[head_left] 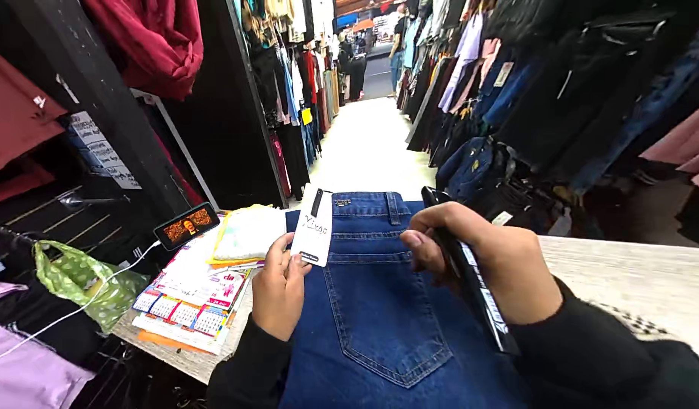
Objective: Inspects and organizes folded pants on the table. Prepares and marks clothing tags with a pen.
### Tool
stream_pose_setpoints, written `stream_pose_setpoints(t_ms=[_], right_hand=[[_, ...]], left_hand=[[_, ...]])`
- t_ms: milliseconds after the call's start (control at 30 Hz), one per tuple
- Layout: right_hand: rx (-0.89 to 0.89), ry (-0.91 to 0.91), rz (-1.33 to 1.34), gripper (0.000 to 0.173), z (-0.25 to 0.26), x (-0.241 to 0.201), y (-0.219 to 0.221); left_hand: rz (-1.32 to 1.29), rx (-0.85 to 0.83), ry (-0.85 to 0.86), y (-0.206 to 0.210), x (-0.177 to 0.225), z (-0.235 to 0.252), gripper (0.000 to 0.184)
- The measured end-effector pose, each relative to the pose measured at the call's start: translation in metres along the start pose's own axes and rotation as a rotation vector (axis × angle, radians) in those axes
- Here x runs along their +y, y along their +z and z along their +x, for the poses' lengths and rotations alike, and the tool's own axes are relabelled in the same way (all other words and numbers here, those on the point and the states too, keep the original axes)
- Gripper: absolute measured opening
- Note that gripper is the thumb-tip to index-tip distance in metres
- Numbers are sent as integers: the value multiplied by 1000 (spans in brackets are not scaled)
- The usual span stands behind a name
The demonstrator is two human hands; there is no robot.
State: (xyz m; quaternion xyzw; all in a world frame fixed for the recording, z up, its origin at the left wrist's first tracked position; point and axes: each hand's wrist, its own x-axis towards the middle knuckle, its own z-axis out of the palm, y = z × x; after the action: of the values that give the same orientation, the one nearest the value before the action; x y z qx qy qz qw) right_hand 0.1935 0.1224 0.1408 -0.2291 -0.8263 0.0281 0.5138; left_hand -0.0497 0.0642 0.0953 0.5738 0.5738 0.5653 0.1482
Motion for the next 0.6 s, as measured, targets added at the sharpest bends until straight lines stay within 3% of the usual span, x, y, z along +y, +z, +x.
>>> stream_pose_setpoints(t_ms=[267, 600], right_hand=[[35, -50, -51, 24, 4, -5, -8], [64, 2, 0, 21, 4, -1, -17]], left_hand=[[35, 7, 25, 1, 1, 1, 36], [-111, 33, -150, 2, 5, 1, 35]])
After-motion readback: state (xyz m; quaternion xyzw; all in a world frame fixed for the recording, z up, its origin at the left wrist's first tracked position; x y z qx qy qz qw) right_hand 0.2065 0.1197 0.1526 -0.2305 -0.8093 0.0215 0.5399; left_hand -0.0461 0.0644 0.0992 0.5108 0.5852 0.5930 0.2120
